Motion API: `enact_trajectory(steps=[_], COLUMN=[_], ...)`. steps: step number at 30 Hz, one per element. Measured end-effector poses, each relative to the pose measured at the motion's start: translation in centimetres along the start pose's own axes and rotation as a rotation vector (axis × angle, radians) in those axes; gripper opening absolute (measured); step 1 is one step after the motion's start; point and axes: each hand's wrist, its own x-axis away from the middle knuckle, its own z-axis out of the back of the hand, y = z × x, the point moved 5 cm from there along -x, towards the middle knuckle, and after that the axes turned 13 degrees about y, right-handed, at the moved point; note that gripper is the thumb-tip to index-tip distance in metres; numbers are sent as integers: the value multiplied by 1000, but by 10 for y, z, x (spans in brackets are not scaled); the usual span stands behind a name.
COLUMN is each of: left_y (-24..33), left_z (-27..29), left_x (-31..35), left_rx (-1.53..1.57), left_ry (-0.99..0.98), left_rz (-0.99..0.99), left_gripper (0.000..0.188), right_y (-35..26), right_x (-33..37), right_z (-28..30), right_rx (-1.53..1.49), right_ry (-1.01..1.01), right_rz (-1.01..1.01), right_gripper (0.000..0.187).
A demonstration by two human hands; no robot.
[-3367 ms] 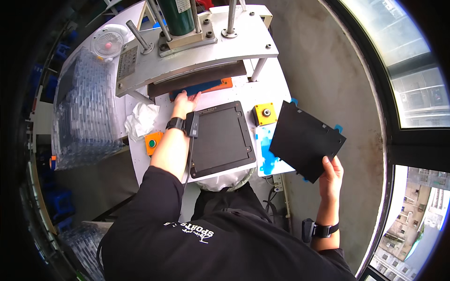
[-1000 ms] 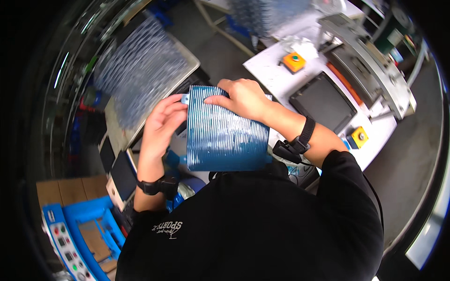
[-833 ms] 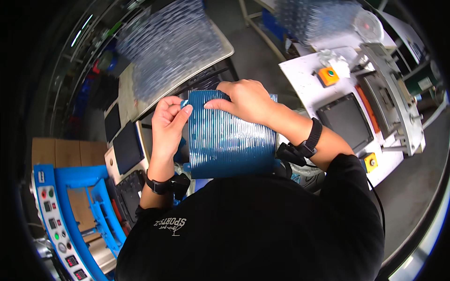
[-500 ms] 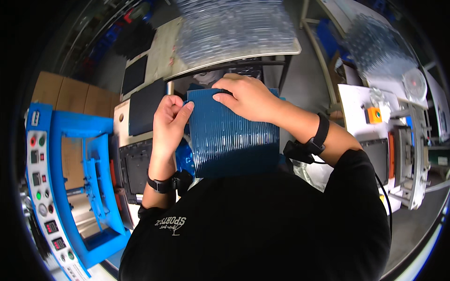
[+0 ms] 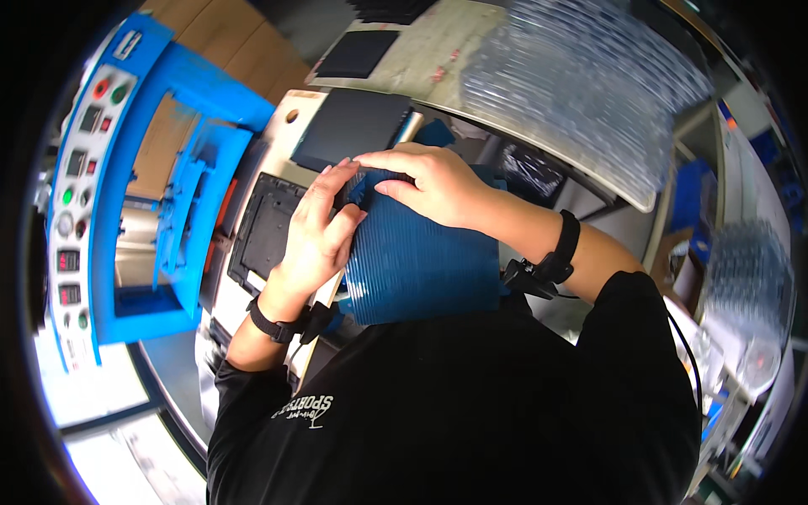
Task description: The person is assembling plastic enclosure parts, applying adhesive films, and checking for fitment using industrial presses.
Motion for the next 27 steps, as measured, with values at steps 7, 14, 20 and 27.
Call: enact_trajectory(steps=[7,14,20,27], left_y=[23,60,85,89], left_z=[6,19,36,82], left_x=[1,31,44,75], left_rx=[-106,-265,-553,-576], left_ry=[151,128,-170,-201], left_rz=[254,800,583,499], left_gripper=[21,54,42,42], right_y=[13,-19,-21,-33], right_x=[-19,4,-9,-17], right_z=[-18,-48,-57,-126], right_rx=[-236,-445,-401,-417], right_ry=[-171,-399,-547,-659], right_rz=[291,439,538,372], right_gripper=[18,6,18,10])
